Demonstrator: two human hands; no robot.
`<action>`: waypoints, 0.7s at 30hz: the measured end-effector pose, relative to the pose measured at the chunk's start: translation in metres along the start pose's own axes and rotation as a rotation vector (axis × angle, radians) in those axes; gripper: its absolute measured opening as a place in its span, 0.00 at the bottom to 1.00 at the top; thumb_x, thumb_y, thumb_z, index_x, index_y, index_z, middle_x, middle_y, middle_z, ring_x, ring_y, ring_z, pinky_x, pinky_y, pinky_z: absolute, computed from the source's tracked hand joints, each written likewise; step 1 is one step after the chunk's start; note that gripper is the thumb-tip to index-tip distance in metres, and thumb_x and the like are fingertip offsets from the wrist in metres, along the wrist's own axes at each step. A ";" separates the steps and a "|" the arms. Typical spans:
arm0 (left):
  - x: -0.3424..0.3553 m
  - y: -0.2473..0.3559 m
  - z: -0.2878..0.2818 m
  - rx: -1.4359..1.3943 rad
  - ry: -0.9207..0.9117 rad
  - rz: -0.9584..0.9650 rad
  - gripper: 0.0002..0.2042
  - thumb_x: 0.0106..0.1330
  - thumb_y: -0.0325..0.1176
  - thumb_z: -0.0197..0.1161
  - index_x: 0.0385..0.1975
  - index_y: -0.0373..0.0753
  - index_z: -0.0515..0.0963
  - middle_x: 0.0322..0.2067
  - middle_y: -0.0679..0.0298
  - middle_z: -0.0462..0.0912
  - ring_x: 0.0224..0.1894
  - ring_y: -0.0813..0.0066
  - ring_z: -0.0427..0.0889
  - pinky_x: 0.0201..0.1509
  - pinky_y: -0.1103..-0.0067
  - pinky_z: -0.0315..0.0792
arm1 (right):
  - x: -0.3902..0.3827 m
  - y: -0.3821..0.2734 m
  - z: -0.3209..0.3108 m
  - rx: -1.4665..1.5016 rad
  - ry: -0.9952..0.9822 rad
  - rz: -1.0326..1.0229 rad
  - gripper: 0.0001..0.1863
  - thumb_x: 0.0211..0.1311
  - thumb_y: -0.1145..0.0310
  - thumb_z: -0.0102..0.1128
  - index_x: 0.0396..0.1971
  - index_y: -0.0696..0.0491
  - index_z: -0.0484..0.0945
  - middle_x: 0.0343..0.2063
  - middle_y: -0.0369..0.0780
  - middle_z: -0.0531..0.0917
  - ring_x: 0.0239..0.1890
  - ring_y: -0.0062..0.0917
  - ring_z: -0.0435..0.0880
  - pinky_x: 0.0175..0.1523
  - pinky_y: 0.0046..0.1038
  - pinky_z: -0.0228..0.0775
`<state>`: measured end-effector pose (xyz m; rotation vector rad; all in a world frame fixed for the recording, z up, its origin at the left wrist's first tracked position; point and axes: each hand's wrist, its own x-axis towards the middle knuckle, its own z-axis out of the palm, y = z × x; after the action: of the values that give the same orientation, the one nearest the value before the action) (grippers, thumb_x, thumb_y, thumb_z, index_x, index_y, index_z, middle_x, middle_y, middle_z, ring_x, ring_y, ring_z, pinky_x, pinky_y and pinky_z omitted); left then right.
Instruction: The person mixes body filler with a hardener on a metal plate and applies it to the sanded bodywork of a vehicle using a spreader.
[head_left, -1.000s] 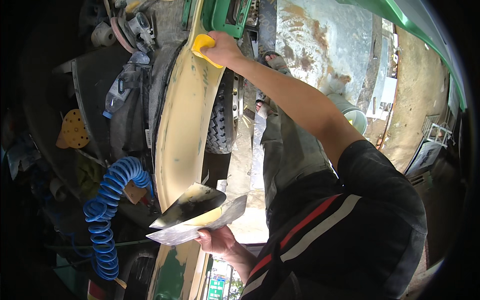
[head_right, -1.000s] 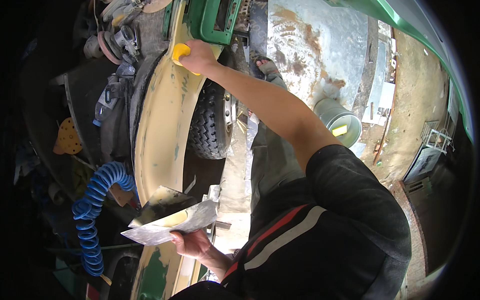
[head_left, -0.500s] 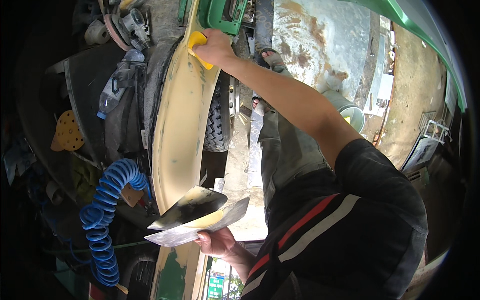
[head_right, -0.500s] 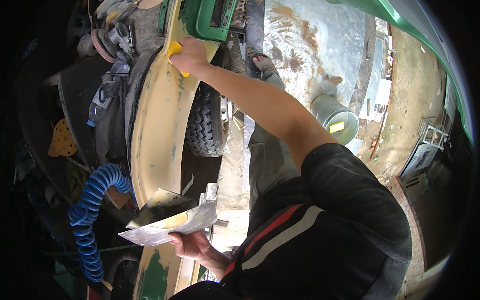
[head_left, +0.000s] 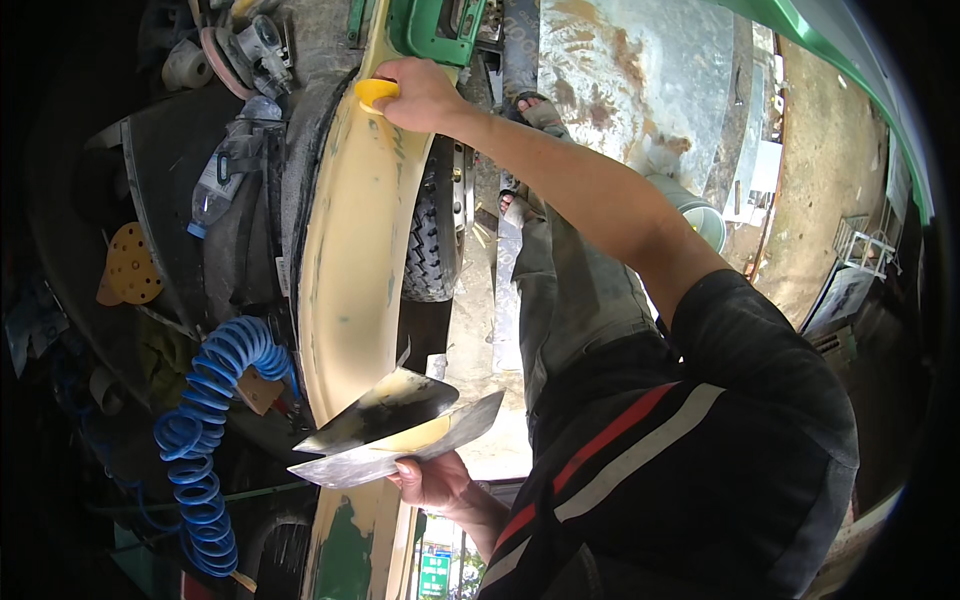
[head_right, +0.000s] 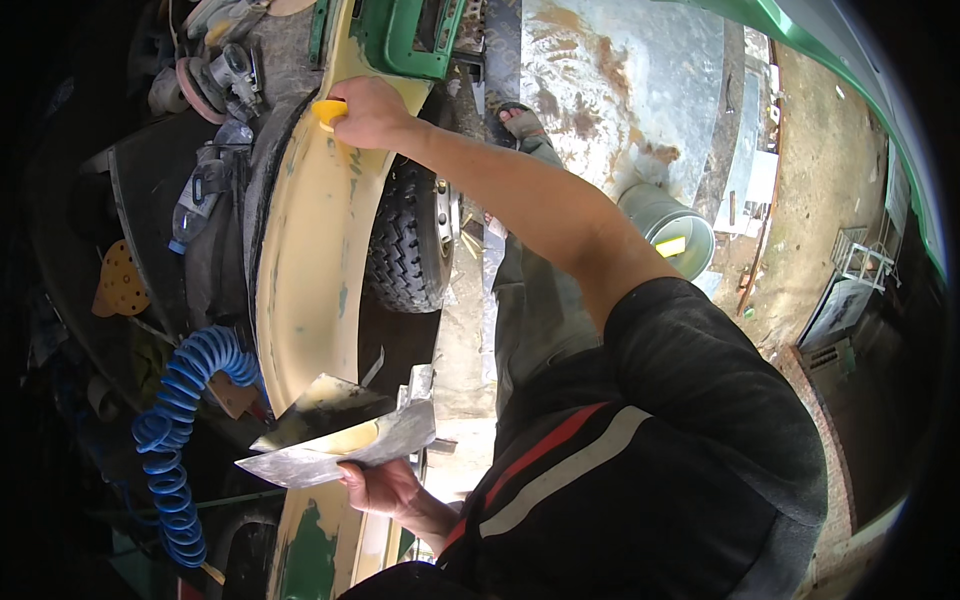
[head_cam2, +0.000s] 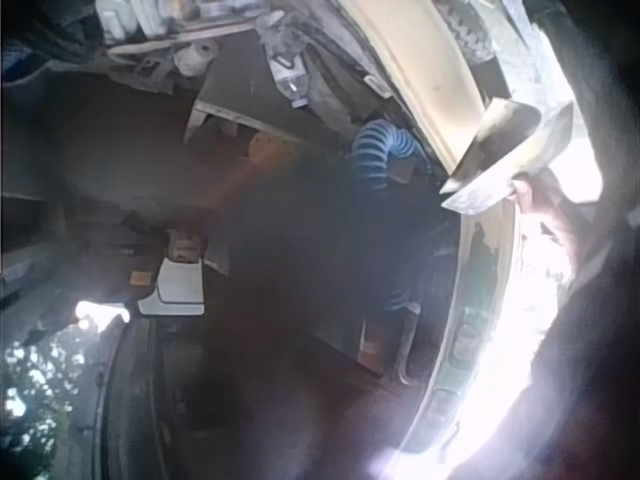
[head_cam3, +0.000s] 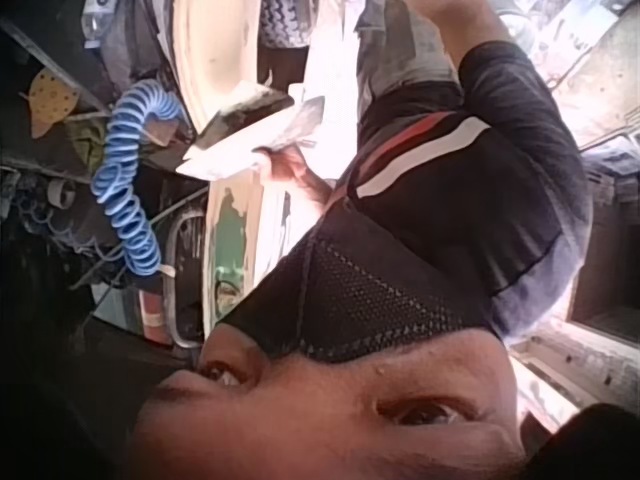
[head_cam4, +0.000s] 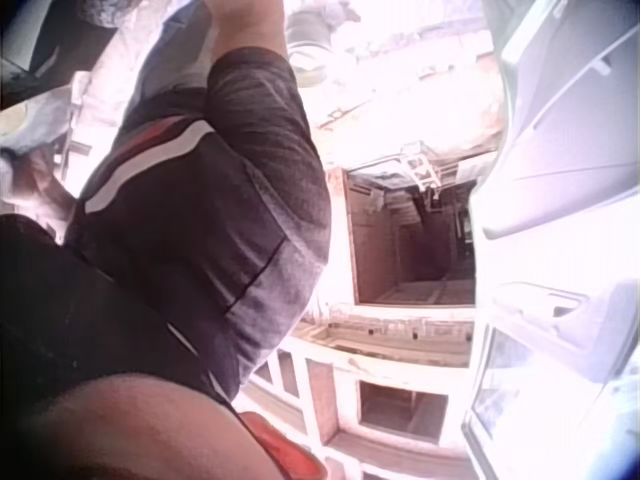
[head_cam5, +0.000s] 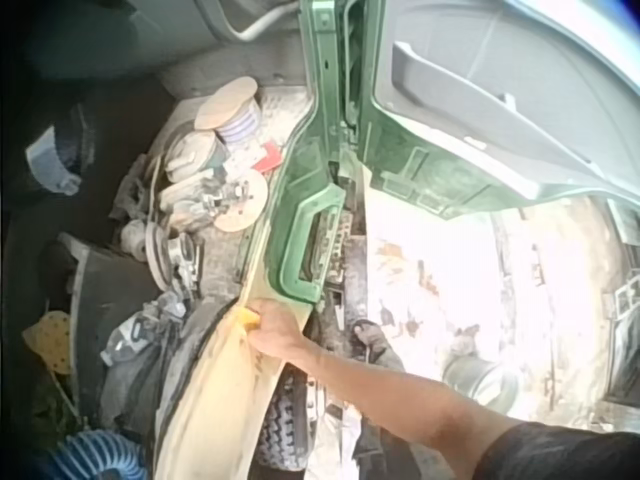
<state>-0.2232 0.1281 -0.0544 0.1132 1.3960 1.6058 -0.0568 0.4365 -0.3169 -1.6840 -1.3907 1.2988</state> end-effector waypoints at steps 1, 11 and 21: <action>0.001 0.000 0.004 -0.003 -0.005 -0.003 0.22 0.60 0.26 0.68 0.55 0.34 0.76 0.56 0.55 0.78 0.60 0.58 0.74 0.71 0.55 0.58 | 0.000 0.002 -0.001 -0.017 -0.026 -0.029 0.16 0.52 0.69 0.66 0.43 0.53 0.83 0.36 0.46 0.86 0.41 0.39 0.85 0.47 0.35 0.75; -0.002 0.001 0.004 -0.029 -0.026 -0.010 0.22 0.60 0.24 0.68 0.55 0.33 0.75 0.56 0.54 0.78 0.59 0.58 0.75 0.70 0.56 0.61 | -0.009 0.005 -0.002 -0.014 -0.107 -0.167 0.15 0.53 0.74 0.63 0.42 0.51 0.82 0.34 0.45 0.86 0.40 0.40 0.84 0.46 0.35 0.74; -0.004 0.000 0.001 0.002 -0.042 -0.004 0.23 0.60 0.27 0.68 0.56 0.32 0.74 0.57 0.53 0.77 0.61 0.57 0.74 0.71 0.54 0.59 | -0.037 -0.018 0.001 -0.100 -0.109 -0.199 0.15 0.46 0.72 0.63 0.38 0.46 0.84 0.31 0.41 0.86 0.39 0.38 0.84 0.42 0.39 0.75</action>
<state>-0.2198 0.1260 -0.0519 0.1444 1.3647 1.5897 -0.0634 0.4062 -0.2901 -1.5113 -1.6666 1.2418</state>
